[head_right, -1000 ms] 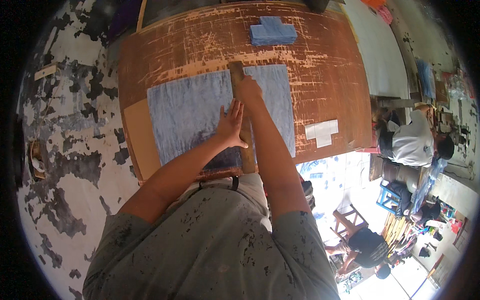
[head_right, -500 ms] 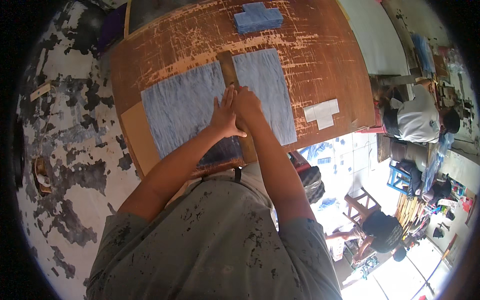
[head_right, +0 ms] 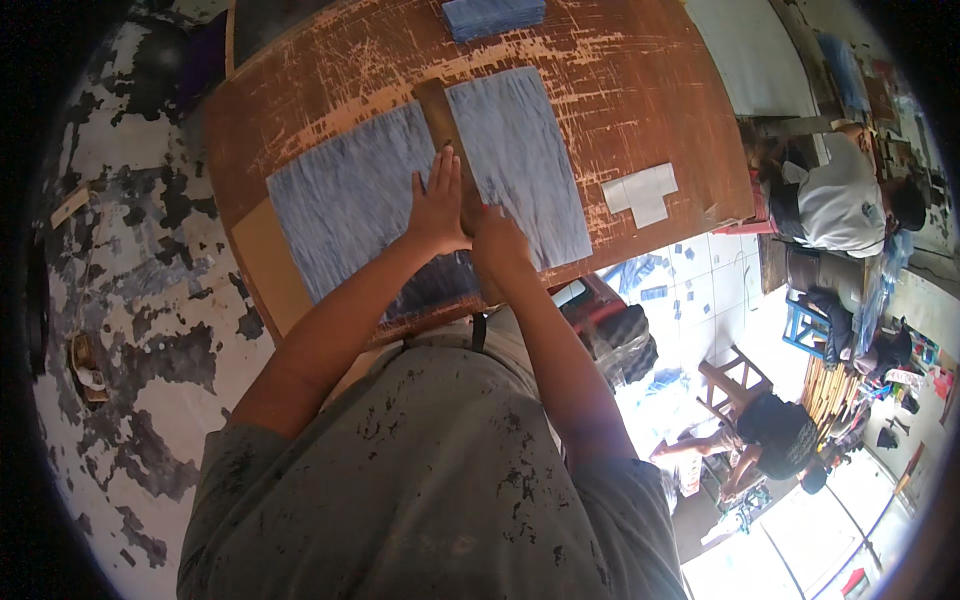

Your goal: The person positions a paper template and a wooden ruler over a sheet of material, then cuts along the ruler using a utility knife.

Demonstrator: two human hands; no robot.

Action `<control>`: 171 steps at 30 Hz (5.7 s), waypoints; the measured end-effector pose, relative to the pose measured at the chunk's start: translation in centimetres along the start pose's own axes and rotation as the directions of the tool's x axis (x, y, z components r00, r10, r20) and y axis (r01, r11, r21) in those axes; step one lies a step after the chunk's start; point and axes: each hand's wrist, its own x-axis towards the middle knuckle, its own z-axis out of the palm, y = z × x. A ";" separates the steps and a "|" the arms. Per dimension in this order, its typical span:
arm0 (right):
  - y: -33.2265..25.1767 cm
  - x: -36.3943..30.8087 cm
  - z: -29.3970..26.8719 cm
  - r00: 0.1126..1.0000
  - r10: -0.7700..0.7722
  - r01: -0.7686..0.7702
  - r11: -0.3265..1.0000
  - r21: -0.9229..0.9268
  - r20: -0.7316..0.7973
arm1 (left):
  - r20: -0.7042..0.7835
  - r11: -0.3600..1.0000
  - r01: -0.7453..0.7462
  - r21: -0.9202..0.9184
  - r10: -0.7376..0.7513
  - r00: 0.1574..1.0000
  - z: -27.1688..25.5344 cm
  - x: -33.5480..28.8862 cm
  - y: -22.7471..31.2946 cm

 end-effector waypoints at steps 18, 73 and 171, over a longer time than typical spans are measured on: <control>0.4 -12.4 0.5 0.936 0.295 -0.323 0.937 0.132 0.192 | 0.089 1.000 0.011 -0.015 -0.010 0.996 -0.6 0.1 0.1; -6.4 12.9 -9.0 0.985 0.117 -0.113 0.993 -0.037 0.129 | 0.044 0.994 -0.035 -0.105 0.040 0.998 -0.2 -0.2 -0.4; -3.8 16.8 -8.1 0.994 0.108 -0.108 0.994 -0.004 0.026 | 0.019 0.987 0.010 -0.162 -0.007 1.000 -1.2 -0.6 -0.1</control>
